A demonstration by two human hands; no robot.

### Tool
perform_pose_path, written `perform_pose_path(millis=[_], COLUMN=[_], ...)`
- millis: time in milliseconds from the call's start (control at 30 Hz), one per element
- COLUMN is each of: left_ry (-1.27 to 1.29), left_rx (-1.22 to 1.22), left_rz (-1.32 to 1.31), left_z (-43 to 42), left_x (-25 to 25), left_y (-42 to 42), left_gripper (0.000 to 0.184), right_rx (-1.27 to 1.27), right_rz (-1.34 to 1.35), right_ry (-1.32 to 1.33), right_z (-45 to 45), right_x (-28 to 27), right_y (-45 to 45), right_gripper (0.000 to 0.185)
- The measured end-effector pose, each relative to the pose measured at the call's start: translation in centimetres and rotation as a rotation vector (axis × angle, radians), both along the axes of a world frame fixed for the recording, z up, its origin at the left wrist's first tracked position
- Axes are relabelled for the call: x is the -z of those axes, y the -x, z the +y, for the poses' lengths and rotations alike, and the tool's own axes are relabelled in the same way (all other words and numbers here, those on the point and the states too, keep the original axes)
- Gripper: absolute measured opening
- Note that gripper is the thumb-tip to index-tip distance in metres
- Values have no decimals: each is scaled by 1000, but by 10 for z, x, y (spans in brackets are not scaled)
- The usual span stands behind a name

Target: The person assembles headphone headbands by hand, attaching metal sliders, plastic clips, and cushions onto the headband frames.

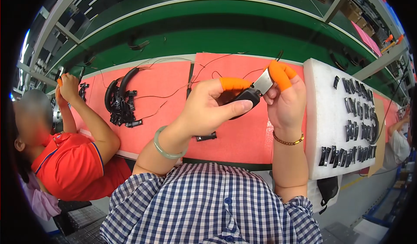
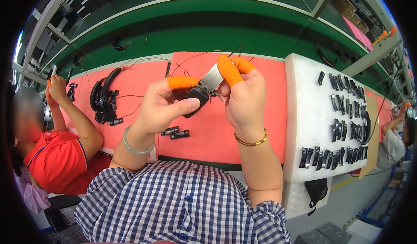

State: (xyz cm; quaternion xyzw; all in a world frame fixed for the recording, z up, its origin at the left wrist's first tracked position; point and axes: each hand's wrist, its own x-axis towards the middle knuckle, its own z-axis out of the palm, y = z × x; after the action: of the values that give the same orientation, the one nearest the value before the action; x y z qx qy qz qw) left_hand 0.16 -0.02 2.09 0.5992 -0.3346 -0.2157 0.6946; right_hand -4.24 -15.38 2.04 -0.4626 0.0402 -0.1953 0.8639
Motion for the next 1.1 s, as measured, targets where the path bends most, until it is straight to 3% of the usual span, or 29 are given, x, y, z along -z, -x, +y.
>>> perform_pose_path(millis=[400,500,567,633,700,767,800,933,1067,1100], left_ry=[31,-62,-182,-170,-136,215,236,291,422,313], left_rx=[11,-48,-234,-433,-441,-327,-238,-150,155,112], left_rz=[79,-35,-580,-683,-623,62,159,231,295,263], left_z=[-1,-2,-1,4,11,10,10,1,-11,-10], left_x=[-1,1,2,7,19,25,20,14,-3,-10], left_y=[5,4,-2,-11,-22,-30,-30,-45,-65,-61], left_gripper=[29,31,37,44,49,49,46,43,43,39], right_rx=[10,13,35,65,67,170,180,127,-43,-127], right_rz=[-2,-35,-74,-315,-464,-538,-565,-589,-462,-455], right_ry=[61,67,85,228,452,513,542,636,782,868], right_z=[1,-4,-10,-18,-31,-28,-27,-25,-34,-40], right_x=[-2,1,5,13,18,18,19,19,28,35], right_y=[7,9,12,19,27,34,37,46,55,55], right_gripper=[10,12,14,19,26,24,24,22,22,25])
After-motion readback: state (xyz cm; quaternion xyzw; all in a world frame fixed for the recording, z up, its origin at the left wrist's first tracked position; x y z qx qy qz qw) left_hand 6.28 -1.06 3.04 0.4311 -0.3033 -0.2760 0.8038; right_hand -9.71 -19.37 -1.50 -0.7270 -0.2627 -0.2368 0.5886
